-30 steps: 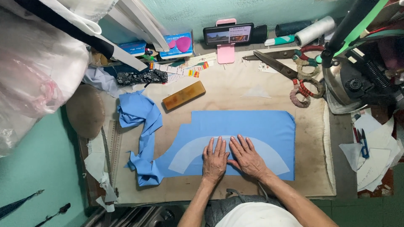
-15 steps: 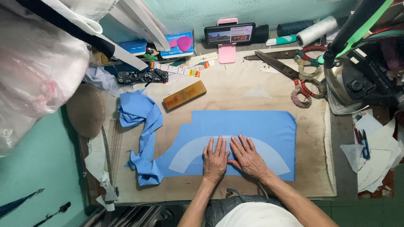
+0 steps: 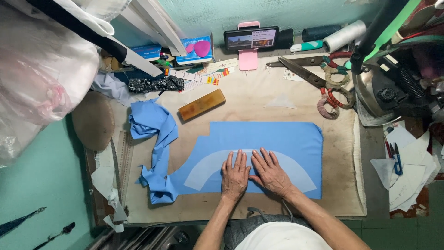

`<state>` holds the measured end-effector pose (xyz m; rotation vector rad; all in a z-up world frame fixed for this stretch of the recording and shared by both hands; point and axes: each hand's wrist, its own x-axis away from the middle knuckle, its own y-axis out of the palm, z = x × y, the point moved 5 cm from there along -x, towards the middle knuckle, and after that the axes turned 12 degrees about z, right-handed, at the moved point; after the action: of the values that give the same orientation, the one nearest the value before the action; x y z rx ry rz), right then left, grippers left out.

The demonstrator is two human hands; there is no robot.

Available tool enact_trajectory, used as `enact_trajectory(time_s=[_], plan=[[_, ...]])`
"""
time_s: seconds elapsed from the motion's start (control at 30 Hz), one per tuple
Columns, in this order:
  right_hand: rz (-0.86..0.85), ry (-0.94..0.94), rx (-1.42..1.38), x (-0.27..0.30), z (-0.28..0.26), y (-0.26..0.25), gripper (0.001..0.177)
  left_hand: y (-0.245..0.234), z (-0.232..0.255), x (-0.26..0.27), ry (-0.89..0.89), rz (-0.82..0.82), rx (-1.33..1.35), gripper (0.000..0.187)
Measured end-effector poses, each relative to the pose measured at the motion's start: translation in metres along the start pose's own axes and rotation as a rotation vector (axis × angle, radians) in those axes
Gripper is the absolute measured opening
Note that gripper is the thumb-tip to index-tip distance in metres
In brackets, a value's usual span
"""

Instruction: The person irons a blue fabric piece on a work table, places a curved paper template on it, irons again, then uses scissors to trim the template edges. The person continues ironing the fabric with the template in place and finishes by lifting the fabric.

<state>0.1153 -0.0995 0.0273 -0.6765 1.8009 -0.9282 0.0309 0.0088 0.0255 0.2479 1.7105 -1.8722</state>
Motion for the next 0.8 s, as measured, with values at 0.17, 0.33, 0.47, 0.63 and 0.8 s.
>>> enact_trajectory(time_s=[0.17,0.33,0.47,0.63,0.8], plan=[[0.015,-0.020,-0.014,0.0009,-0.0008,-0.0003,0.073,0.0018,-0.0007,0.0020,-0.004,0.002,0.011,0.053],[0.020,-0.011,-0.020,0.0002,0.0000,-0.0004,0.073,-0.0010,0.0000,-0.0007,-0.005,0.005,0.001,0.054],[0.027,-0.001,-0.029,-0.0004,0.0004,-0.0016,0.072,-0.0009,-0.0003,-0.0009,-0.006,0.010,0.009,0.054],[0.033,-0.002,-0.030,0.0011,0.0012,-0.0008,0.071,-0.0010,-0.0002,0.0000,-0.008,-0.003,0.007,0.054],[0.042,-0.010,-0.027,0.0009,0.0008,-0.0015,0.071,0.0014,-0.0006,0.0022,-0.021,0.008,0.022,0.054]])
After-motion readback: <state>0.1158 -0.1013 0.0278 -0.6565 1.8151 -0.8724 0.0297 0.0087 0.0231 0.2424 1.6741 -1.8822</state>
